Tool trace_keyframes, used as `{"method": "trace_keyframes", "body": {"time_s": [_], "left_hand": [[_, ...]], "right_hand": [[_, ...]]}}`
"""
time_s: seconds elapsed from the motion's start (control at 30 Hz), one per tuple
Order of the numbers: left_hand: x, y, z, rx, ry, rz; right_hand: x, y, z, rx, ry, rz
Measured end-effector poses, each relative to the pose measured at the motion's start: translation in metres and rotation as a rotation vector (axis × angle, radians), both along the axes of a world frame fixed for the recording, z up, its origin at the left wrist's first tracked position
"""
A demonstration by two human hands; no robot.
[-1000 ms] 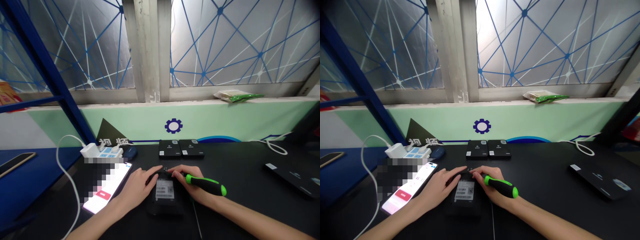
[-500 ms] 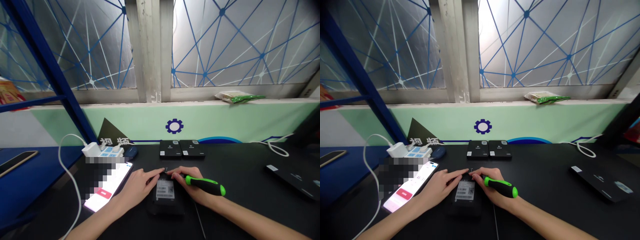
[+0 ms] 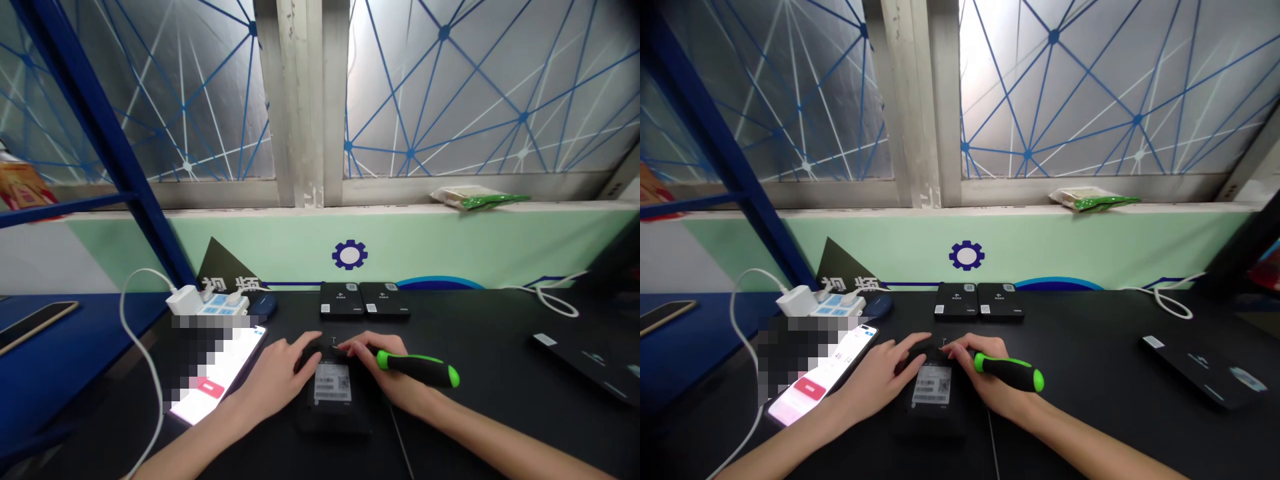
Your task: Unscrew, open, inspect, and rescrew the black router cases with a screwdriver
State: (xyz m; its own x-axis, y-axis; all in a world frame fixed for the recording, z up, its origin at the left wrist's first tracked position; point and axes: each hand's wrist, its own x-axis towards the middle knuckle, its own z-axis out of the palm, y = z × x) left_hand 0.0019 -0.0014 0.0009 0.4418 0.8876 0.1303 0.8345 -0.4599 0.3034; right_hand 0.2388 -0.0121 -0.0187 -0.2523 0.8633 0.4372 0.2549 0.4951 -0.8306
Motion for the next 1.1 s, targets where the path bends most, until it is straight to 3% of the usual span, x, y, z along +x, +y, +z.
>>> {"method": "trace_keyframes", "body": {"time_s": [0.2, 0.47, 0.6, 0.77, 0.87, 0.97, 1.1], "left_hand": [[0.000, -0.002, 0.002, 0.013, 0.062, 0.167], [0.001, -0.007, 0.007, 0.016, 0.115, 0.127], [0.000, -0.008, 0.012, -0.039, 0.093, 0.097], [-0.001, -0.006, 0.014, -0.102, 0.005, 0.016], [0.000, -0.008, 0.013, -0.070, -0.051, -0.058], [0.002, -0.012, 0.016, -0.030, -0.057, -0.143], [0.000, -0.018, 0.022, 0.009, -0.009, -0.173]], "right_hand": [[0.000, 0.000, -0.001, -0.039, 0.163, -0.114], [-0.002, 0.004, -0.001, -0.096, 0.559, -0.274], [0.004, 0.009, -0.004, -0.102, 0.614, -0.346], [0.014, 0.016, 0.001, -0.148, 0.519, -0.338], [0.022, 0.021, 0.012, -0.249, 0.380, -0.259], [0.035, 0.025, 0.019, -0.253, 0.250, -0.215], [0.050, 0.023, 0.016, -0.288, -0.002, -0.175]]}}
